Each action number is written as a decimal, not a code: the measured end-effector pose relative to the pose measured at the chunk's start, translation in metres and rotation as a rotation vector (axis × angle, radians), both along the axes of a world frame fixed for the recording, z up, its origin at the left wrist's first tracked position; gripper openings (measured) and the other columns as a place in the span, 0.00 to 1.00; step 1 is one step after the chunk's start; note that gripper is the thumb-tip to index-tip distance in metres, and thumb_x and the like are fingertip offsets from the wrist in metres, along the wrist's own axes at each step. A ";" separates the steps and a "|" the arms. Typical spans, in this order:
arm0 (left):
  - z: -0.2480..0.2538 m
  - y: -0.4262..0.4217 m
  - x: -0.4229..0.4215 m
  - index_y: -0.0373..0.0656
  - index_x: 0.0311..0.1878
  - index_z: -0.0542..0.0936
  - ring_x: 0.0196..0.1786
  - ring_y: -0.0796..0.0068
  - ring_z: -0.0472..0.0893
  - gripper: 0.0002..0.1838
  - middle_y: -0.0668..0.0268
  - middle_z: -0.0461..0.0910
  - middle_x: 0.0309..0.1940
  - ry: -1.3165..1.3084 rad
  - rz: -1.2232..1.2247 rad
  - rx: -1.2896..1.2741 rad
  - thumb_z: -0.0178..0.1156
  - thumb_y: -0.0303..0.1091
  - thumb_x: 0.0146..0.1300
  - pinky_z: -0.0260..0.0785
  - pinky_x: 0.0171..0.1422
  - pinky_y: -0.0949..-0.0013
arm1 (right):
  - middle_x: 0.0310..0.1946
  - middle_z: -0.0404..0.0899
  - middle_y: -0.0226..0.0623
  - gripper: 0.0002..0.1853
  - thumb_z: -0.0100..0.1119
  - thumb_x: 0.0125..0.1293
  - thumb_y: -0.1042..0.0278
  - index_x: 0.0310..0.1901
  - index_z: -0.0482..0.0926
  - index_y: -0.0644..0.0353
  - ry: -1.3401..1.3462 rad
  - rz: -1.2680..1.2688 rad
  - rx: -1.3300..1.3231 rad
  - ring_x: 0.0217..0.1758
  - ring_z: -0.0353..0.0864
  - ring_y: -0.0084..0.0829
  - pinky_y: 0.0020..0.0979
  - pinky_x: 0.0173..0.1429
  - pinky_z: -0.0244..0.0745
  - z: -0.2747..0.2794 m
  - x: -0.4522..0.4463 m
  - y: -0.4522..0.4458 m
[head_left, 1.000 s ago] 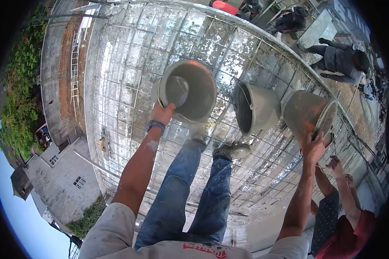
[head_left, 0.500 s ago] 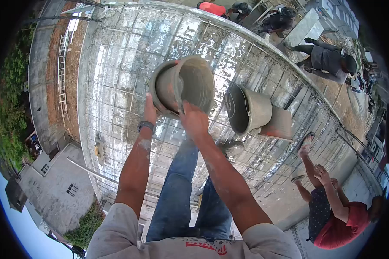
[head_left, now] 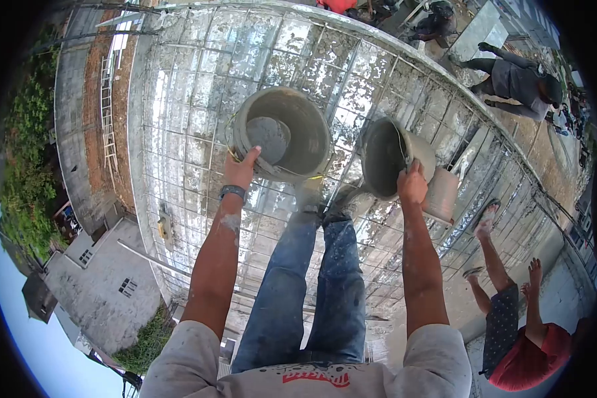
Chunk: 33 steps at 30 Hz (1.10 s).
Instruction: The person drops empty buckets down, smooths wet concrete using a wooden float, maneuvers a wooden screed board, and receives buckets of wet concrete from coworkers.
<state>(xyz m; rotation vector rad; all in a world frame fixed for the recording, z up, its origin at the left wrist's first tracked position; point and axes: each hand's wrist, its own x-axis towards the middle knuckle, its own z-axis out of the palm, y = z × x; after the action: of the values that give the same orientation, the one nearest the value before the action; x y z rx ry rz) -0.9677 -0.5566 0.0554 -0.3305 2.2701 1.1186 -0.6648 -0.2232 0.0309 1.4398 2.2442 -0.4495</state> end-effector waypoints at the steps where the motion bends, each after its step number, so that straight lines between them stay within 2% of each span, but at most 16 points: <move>1: -0.001 -0.006 0.006 0.29 0.64 0.71 0.52 0.69 0.81 0.39 0.56 0.81 0.52 0.030 0.012 -0.013 0.74 0.44 0.56 0.73 0.58 0.66 | 0.55 0.77 0.58 0.31 0.60 0.63 0.61 0.67 0.67 0.62 0.041 -0.028 0.037 0.49 0.82 0.60 0.53 0.55 0.77 0.001 0.011 0.021; 4: 0.015 -0.010 0.002 0.29 0.64 0.71 0.51 0.71 0.81 0.36 0.57 0.81 0.51 -0.054 0.112 0.112 0.73 0.40 0.57 0.74 0.55 0.69 | 0.40 0.84 0.56 0.26 0.58 0.64 0.62 0.61 0.73 0.66 0.160 -0.044 0.050 0.47 0.84 0.60 0.47 0.50 0.78 0.045 0.028 0.061; 6: -0.015 -0.048 -0.002 0.38 0.71 0.67 0.54 0.70 0.80 0.39 0.60 0.80 0.54 -0.123 0.136 0.195 0.71 0.42 0.60 0.74 0.56 0.65 | 0.42 0.84 0.55 0.25 0.60 0.65 0.63 0.60 0.75 0.69 0.327 -0.117 -0.004 0.44 0.86 0.51 0.41 0.49 0.78 0.120 0.008 0.058; 8: -0.010 -0.065 -0.005 0.43 0.73 0.65 0.53 0.72 0.80 0.39 0.63 0.80 0.54 -0.176 0.216 0.239 0.71 0.42 0.61 0.75 0.54 0.65 | 0.42 0.85 0.46 0.21 0.60 0.68 0.67 0.59 0.75 0.71 0.481 -0.101 -0.020 0.43 0.83 0.34 0.33 0.49 0.75 0.137 0.026 0.065; 11: 0.014 -0.073 -0.010 0.47 0.74 0.63 0.55 0.72 0.79 0.41 0.67 0.79 0.56 -0.273 0.247 0.292 0.72 0.42 0.61 0.74 0.54 0.65 | 0.42 0.83 0.36 0.18 0.58 0.71 0.71 0.58 0.76 0.71 0.781 -0.253 -0.399 0.43 0.78 0.22 0.28 0.49 0.73 0.204 -0.024 0.053; 14: 0.016 -0.085 -0.011 0.46 0.74 0.64 0.61 0.69 0.77 0.38 0.61 0.75 0.62 -0.323 0.262 0.204 0.68 0.46 0.66 0.73 0.61 0.60 | 0.42 0.82 0.31 0.16 0.58 0.72 0.72 0.58 0.76 0.69 0.847 -0.209 -0.590 0.43 0.74 0.19 0.22 0.49 0.70 0.209 -0.083 0.027; 16: -0.034 -0.127 -0.016 0.48 0.75 0.64 0.65 0.66 0.75 0.36 0.60 0.73 0.64 -0.360 0.260 0.291 0.59 0.55 0.70 0.70 0.66 0.58 | 0.44 0.82 0.32 0.18 0.61 0.71 0.71 0.59 0.75 0.67 0.945 -0.128 -0.737 0.45 0.74 0.19 0.22 0.51 0.69 0.173 -0.122 -0.003; 17: -0.053 -0.144 -0.018 0.48 0.75 0.63 0.66 0.65 0.74 0.37 0.60 0.72 0.66 -0.380 0.260 0.334 0.54 0.60 0.72 0.69 0.69 0.56 | 0.47 0.82 0.35 0.21 0.61 0.70 0.70 0.62 0.74 0.66 0.826 -0.156 -0.833 0.49 0.76 0.23 0.24 0.54 0.71 0.152 -0.139 -0.018; 19: -0.049 -0.142 -0.022 0.48 0.76 0.63 0.68 0.62 0.72 0.41 0.59 0.71 0.68 -0.403 0.332 0.538 0.45 0.68 0.71 0.66 0.72 0.56 | 0.55 0.81 0.44 0.27 0.63 0.70 0.69 0.67 0.69 0.66 0.740 -0.163 -0.898 0.59 0.78 0.32 0.30 0.63 0.71 0.107 -0.158 -0.052; 23: 0.003 -0.106 -0.020 0.44 0.76 0.63 0.71 0.58 0.69 0.49 0.57 0.68 0.71 -0.391 0.543 0.588 0.37 0.78 0.68 0.63 0.75 0.55 | 0.68 0.67 0.60 0.42 0.70 0.64 0.54 0.71 0.63 0.73 0.781 -0.320 -0.347 0.73 0.66 0.50 0.44 0.75 0.61 0.030 -0.078 -0.078; 25: 0.010 -0.120 -0.016 0.46 0.76 0.63 0.71 0.57 0.69 0.49 0.58 0.68 0.72 -0.402 0.643 0.632 0.36 0.78 0.67 0.62 0.76 0.55 | 0.68 0.63 0.64 0.44 0.70 0.64 0.49 0.70 0.62 0.73 0.581 -0.357 0.207 0.72 0.64 0.53 0.47 0.73 0.63 0.020 -0.001 -0.066; 26: 0.014 -0.126 -0.014 0.47 0.76 0.63 0.72 0.57 0.68 0.50 0.58 0.68 0.72 -0.395 0.701 0.604 0.36 0.79 0.66 0.62 0.76 0.54 | 0.67 0.58 0.67 0.46 0.69 0.63 0.45 0.69 0.62 0.75 0.514 -0.588 0.325 0.72 0.62 0.55 0.50 0.72 0.63 0.019 0.037 -0.058; 27: 0.018 -0.131 -0.008 0.48 0.77 0.62 0.72 0.57 0.68 0.50 0.58 0.68 0.72 -0.384 0.758 0.575 0.36 0.79 0.66 0.61 0.76 0.54 | 0.61 0.66 0.68 0.53 0.71 0.58 0.37 0.68 0.62 0.78 0.187 -0.687 0.499 0.68 0.66 0.56 0.51 0.71 0.64 0.007 0.085 -0.046; 28: 0.020 -0.134 0.000 0.48 0.77 0.62 0.72 0.56 0.68 0.50 0.58 0.68 0.72 -0.273 0.700 0.572 0.37 0.80 0.66 0.61 0.76 0.53 | 0.59 0.70 0.67 0.55 0.72 0.56 0.34 0.66 0.64 0.80 0.128 -0.979 0.402 0.65 0.71 0.55 0.50 0.69 0.66 0.011 0.113 -0.029; 31: 0.027 -0.147 0.029 0.47 0.76 0.62 0.72 0.56 0.68 0.50 0.56 0.68 0.72 -0.060 0.607 0.599 0.38 0.80 0.65 0.59 0.77 0.51 | 0.56 0.79 0.57 0.52 0.76 0.51 0.36 0.57 0.72 0.84 0.527 -1.272 0.180 0.53 0.82 0.49 0.46 0.58 0.77 -0.045 0.209 0.005; 33: 0.022 -0.151 0.045 0.41 0.70 0.68 0.70 0.57 0.70 0.45 0.56 0.71 0.68 0.016 0.656 0.489 0.37 0.74 0.70 0.59 0.77 0.52 | 0.57 0.80 0.54 0.45 0.78 0.54 0.44 0.56 0.74 0.82 0.589 -1.328 0.123 0.53 0.83 0.46 0.44 0.57 0.77 -0.073 0.219 0.031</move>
<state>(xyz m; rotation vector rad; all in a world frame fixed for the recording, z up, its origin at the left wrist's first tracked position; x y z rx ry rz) -0.9228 -0.7079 0.0770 -0.8959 1.8442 1.9496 -0.4457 -0.1925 -0.0417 3.0288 1.2727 -1.2398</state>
